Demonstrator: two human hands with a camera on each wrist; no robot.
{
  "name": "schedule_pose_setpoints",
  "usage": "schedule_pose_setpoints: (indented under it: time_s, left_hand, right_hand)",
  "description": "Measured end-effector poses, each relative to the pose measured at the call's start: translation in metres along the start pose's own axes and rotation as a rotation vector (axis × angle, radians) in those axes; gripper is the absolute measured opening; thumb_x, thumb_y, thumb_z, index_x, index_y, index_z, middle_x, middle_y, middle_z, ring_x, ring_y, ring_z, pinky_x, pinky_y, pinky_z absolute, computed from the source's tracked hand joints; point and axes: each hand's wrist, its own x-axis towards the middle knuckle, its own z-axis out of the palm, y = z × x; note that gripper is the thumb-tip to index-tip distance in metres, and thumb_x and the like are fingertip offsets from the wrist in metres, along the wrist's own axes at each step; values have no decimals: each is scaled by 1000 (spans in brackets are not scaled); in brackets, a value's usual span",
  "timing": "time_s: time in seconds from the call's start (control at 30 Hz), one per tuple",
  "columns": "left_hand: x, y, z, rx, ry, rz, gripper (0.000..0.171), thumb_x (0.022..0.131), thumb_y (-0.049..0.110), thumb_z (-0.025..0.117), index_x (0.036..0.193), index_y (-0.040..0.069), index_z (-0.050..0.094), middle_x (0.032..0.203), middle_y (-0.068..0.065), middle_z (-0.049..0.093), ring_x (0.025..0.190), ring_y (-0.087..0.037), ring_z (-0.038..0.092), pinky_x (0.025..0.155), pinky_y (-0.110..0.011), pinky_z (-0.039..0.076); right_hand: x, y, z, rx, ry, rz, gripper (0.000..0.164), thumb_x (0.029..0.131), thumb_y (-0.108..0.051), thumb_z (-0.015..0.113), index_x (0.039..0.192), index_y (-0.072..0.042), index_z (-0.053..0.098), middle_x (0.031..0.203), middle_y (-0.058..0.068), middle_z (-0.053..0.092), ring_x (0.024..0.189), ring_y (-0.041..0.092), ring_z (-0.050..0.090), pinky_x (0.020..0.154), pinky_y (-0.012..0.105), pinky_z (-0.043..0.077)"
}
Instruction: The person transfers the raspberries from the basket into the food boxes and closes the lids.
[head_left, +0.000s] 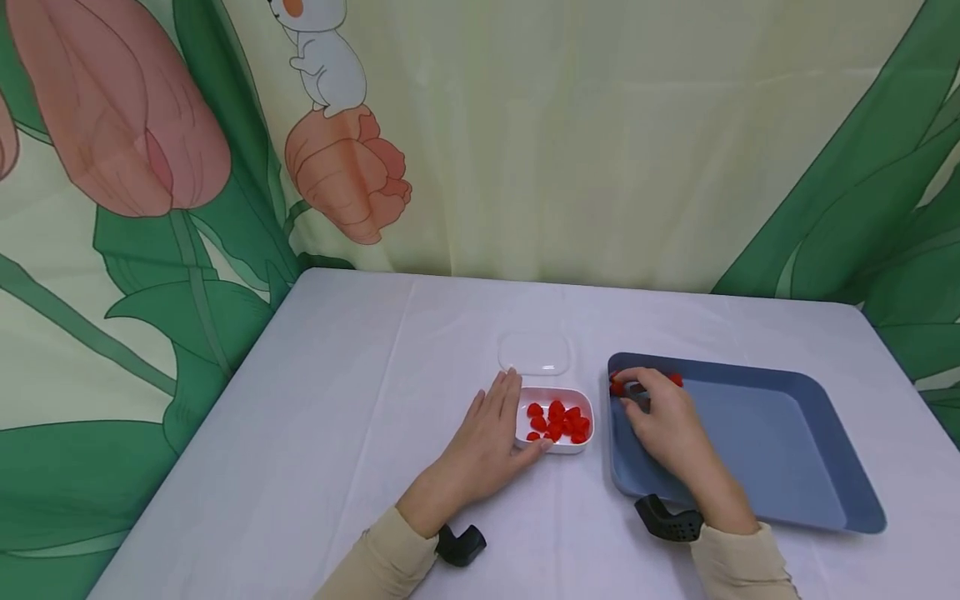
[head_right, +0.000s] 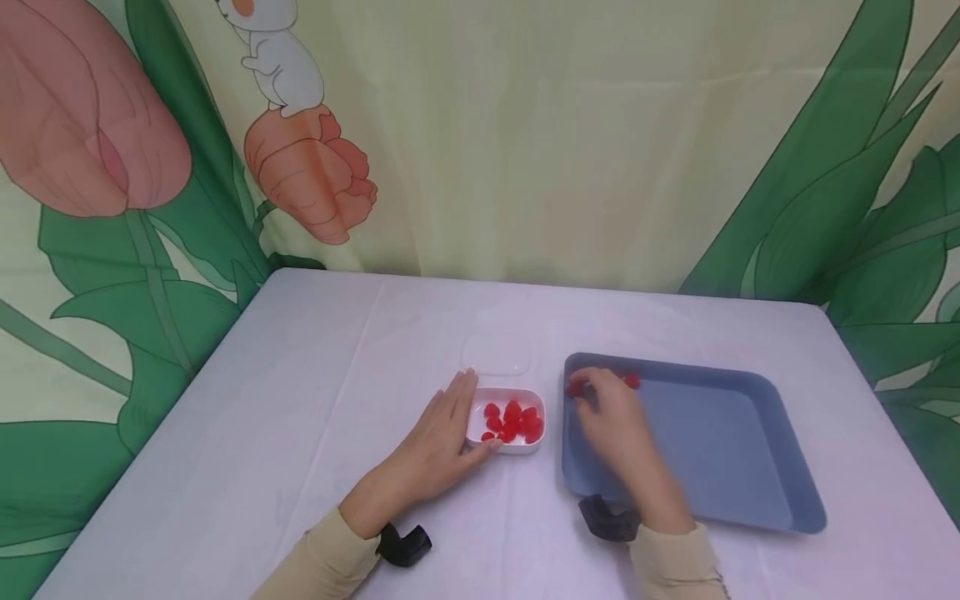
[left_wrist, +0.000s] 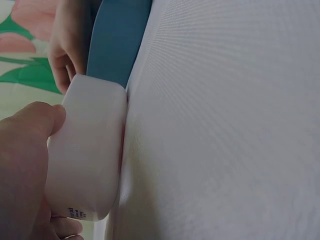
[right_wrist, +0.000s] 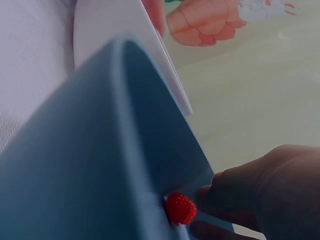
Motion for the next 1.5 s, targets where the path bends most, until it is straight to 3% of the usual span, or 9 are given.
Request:
schedule_pose_setpoints:
  time_s: [0.27,0.63,0.87,1.13,1.5]
  left_hand:
    - [1,2,-3,-10,-4,-5,97,89,55,62,158,6,15,166,-10,19,155,-28,16,121,-54,25]
    - [1,1,-2,-19,-13,-6,94,92,56,57,159,6,14,166,-9,18,155,-26,14,123,-52,22]
    - [-1,1,-1,-37,-20,-16,95,91,56,59,159,6,14,166,-9,18,155,-27,14,123,-52,22]
    - [-1,0,-2,-40,-5,0,95,91,56,58,159,6,14,167,-8,17,155,-26,14,123,-53,23]
    - [2,-1,-2,-32,-5,5,95,91,57,57,159,6,14,166,-9,18,155,-26,14,123,-52,23]
  right_hand:
    - [1,0,0,-22,-56,14,36,89,2,63,125,1,61,125,23,62,113,40,60,97,59,50]
    - [0,-1,0,-1,20,-16,29,87,6,61,115,0,66,108,18,65,96,31,62,84,51,57]
    - [1,-1,4,-37,-91,38,38,88,1,64,125,0,61,125,22,63,109,37,62,93,56,54]
    - [1,-2,3,-17,-102,26,30,85,3,67,115,2,65,101,15,71,89,25,65,85,48,58]
    - [2,1,2,-15,-93,27,26,86,3,67,112,2,67,94,12,71,84,22,64,80,46,58]
